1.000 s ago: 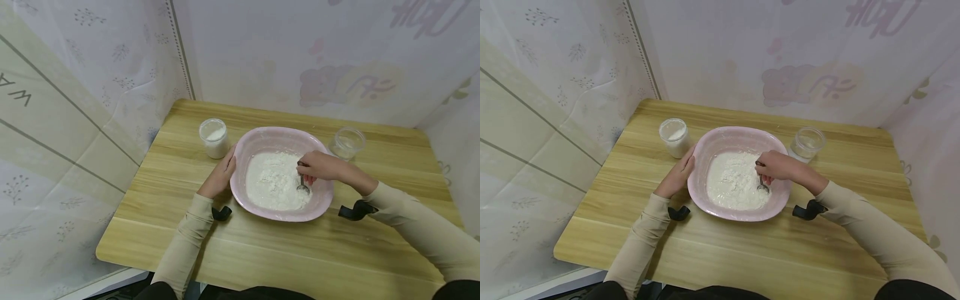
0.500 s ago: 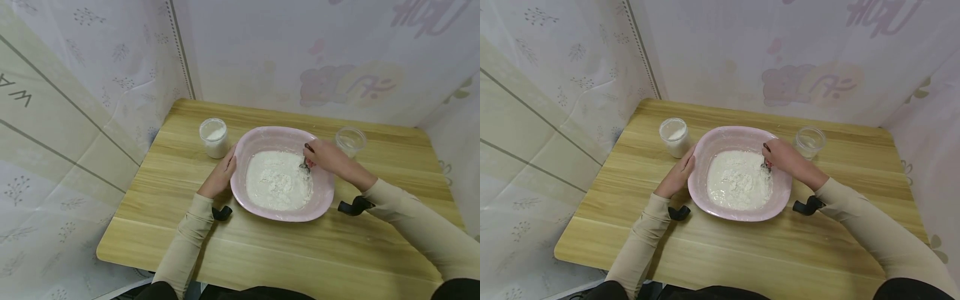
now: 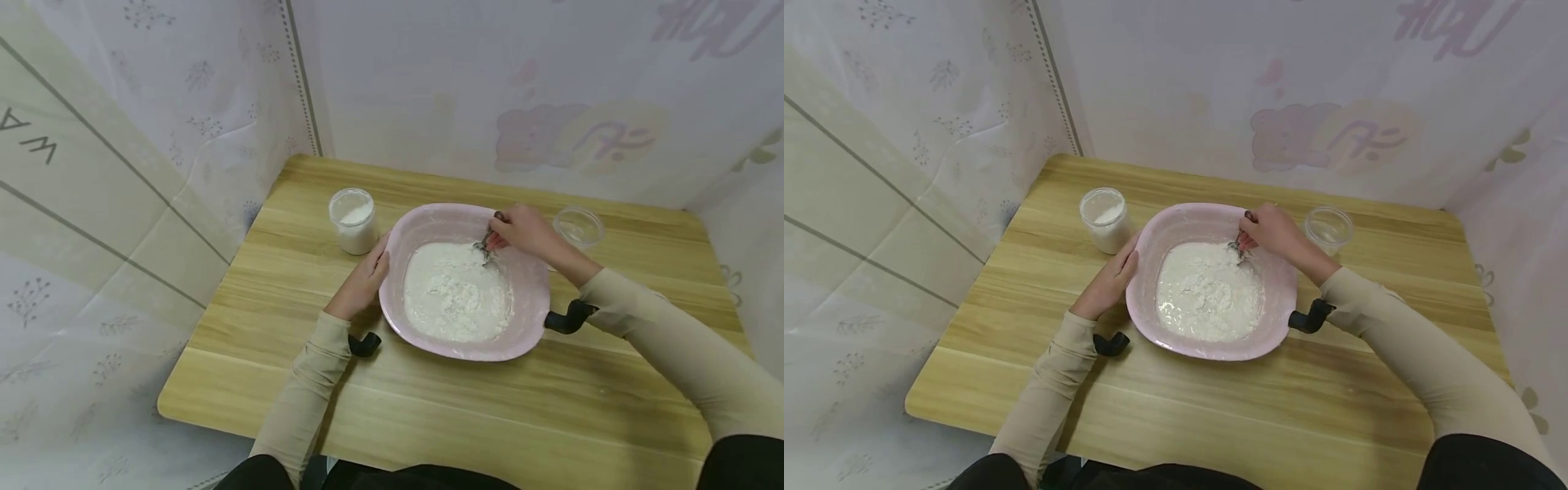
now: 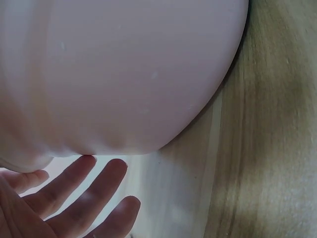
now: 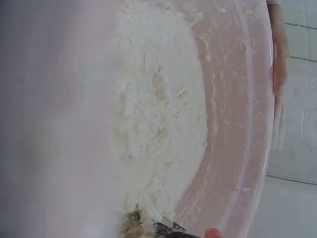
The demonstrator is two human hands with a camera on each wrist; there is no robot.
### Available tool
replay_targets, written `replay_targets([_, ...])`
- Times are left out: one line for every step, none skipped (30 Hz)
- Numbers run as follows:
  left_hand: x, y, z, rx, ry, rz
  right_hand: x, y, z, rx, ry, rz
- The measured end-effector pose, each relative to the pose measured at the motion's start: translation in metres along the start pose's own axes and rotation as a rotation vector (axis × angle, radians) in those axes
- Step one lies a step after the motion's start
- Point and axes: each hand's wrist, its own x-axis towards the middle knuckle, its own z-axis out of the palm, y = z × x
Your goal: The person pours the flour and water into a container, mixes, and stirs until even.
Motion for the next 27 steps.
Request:
replay_targets([0.000,0.000,0.000,0.004,0.001,-0.003,0.001,-0.002,0.000,-0.010,-0.003,-0.005])
replay_targets([0.000,0.001,0.000,0.008,0.002,-0.007,0.003,-0.004,0.001,0.007,-0.016,-0.009])
replay_targets([0.000,0.001,0.000,0.010,0.003,-0.010,0.004,-0.007,0.002,0.024,-0.031,-0.013])
replay_targets([0.000,0.001,0.000,0.012,0.004,-0.011,0.005,-0.010,0.004,0.027,-0.041,-0.021])
replay_targets([0.000,0.001,0.000,0.012,0.006,-0.011,0.006,-0.013,0.005,0.033,-0.052,-0.027])
replay_targets([0.000,0.001,0.000,0.013,0.006,-0.012,0.007,-0.015,0.008,0.049,-0.067,-0.037])
replay_targets([0.000,0.001,0.000,0.013,0.006,-0.012,0.008,-0.018,0.010,0.056,-0.081,-0.051])
replay_targets([0.000,0.001,0.000,0.016,0.006,-0.012,0.009,-0.020,0.013,0.078,-0.098,-0.067])
replay_targets([0.000,0.001,0.000,0.016,0.006,-0.012,0.010,-0.023,0.016,0.081,-0.106,-0.085])
replay_targets([0.000,0.001,0.000,0.019,0.007,-0.011,0.012,-0.025,0.020,0.087,-0.117,-0.101])
replay_targets([0.000,0.001,0.000,0.021,0.008,-0.013,0.013,-0.028,0.024,0.103,-0.132,-0.113])
replay_targets([0.000,0.001,0.000,0.025,0.009,-0.016,0.014,-0.030,0.028,0.113,-0.147,-0.130])
replay_targets([0.000,0.000,0.000,0.027,0.011,-0.018,0.014,-0.032,0.032,0.125,-0.161,-0.145])
replay_targets([0.000,0.000,0.001,0.028,0.012,-0.018,0.015,-0.034,0.036,0.149,-0.182,-0.159])
replay_targets([0.000,0.000,0.001,0.027,0.011,-0.019,0.015,-0.036,0.040,0.168,-0.203,-0.172])
replay_targets([0.000,0.000,0.001,0.026,0.011,-0.019,0.014,-0.039,0.044,0.183,-0.224,-0.184])
replay_targets([0.000,0.000,0.001,0.023,0.009,-0.018,0.013,-0.041,0.047,0.186,-0.245,-0.202])
replay_targets([0.000,0.000,0.001,0.021,0.006,-0.017,0.011,-0.043,0.050,0.186,-0.266,-0.220])
replay_targets([0.000,0.000,0.001,0.019,0.005,-0.016,0.009,-0.045,0.053,0.192,-0.293,-0.232])
replay_targets([0.000,0.000,0.002,0.017,0.004,-0.016,0.007,-0.047,0.056,0.185,-0.317,-0.246])
replay_targets([0.000,0.000,0.002,0.016,0.004,-0.016,0.004,-0.049,0.059,0.178,-0.340,-0.255])
replay_targets([0.000,0.000,0.002,0.016,0.004,-0.014,0.000,-0.051,0.061,0.173,-0.368,-0.262])
replay_targets([0.000,-0.001,0.002,0.016,0.005,-0.011,-0.004,-0.052,0.063,0.166,-0.397,-0.269])
replay_targets([0.000,-0.001,0.001,0.018,0.005,-0.010,-0.007,-0.054,0.065,0.163,-0.425,-0.274])
replay_targets([0.000,-0.001,0.001,0.018,0.004,-0.009,-0.011,-0.055,0.066,0.159,-0.454,-0.276])
replay_targets([0.000,0.000,0.000,0.020,0.004,-0.009,-0.016,-0.056,0.067,0.145,-0.479,-0.281])
replay_targets([0.000,0.000,0.000,0.022,0.005,-0.010,-0.020,-0.057,0.067,0.136,-0.503,-0.281])
